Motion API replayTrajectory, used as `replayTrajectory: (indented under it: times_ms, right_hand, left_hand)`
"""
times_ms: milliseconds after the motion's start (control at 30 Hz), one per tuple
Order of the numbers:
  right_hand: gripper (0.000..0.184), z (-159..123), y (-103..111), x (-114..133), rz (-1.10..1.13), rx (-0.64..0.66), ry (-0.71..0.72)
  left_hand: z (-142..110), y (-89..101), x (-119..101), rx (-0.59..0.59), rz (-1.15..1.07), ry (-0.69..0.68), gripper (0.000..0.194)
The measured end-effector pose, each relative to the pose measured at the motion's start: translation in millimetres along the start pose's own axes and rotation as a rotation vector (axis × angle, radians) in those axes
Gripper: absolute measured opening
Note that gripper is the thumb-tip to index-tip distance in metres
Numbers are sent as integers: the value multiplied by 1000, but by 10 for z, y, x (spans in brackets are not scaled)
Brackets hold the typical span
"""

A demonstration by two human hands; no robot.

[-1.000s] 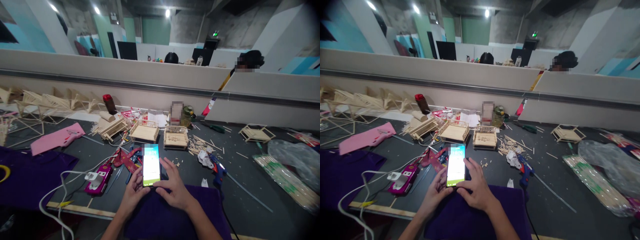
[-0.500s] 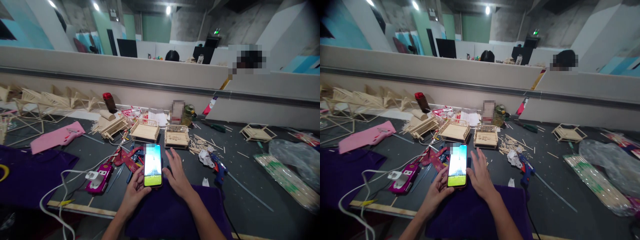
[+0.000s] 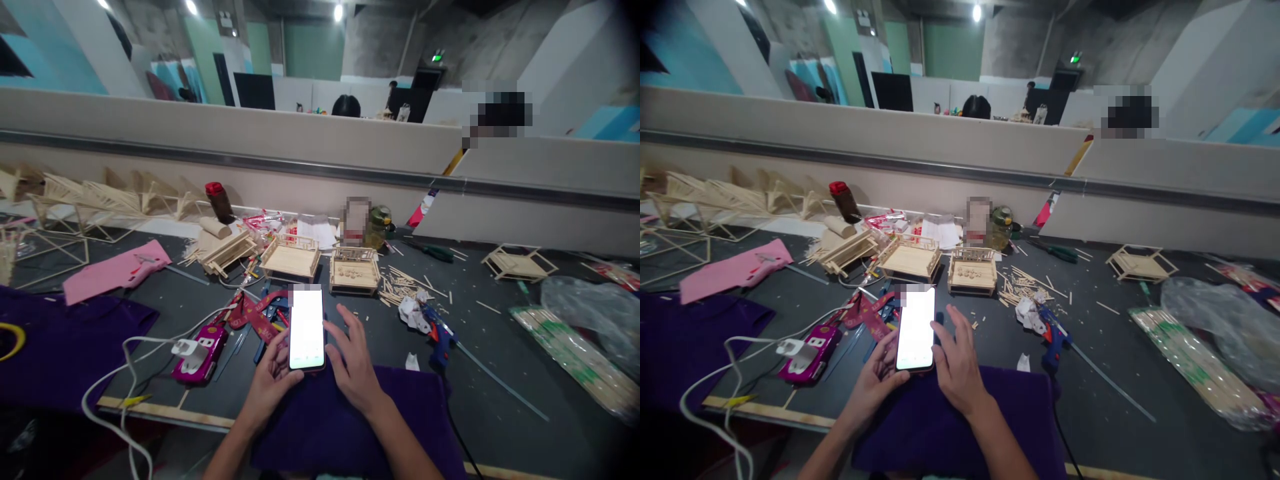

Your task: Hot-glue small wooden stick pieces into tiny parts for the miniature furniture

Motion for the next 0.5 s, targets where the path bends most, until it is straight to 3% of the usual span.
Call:
replayTrajectory:
  times_ms: [233, 500]
  right_hand:
    - [33, -56, -59, 134, -33, 3, 114]
    - [32, -48, -66, 181, -80, 6, 143]
  left_hand:
    - [-1, -15, -8, 0, -9, -11, 77]
    - [-3, -18, -4, 11, -11, -14, 77]
Point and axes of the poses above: each hand's wrist, its own z-axis towards the middle knuckle, its own y-axis out of the back of the hand, x = y × z, the point moved 6 cm from there along z, towards the middle knuckle, and after that the axes turned 9 degrees about -y, right-handed, at the moved point
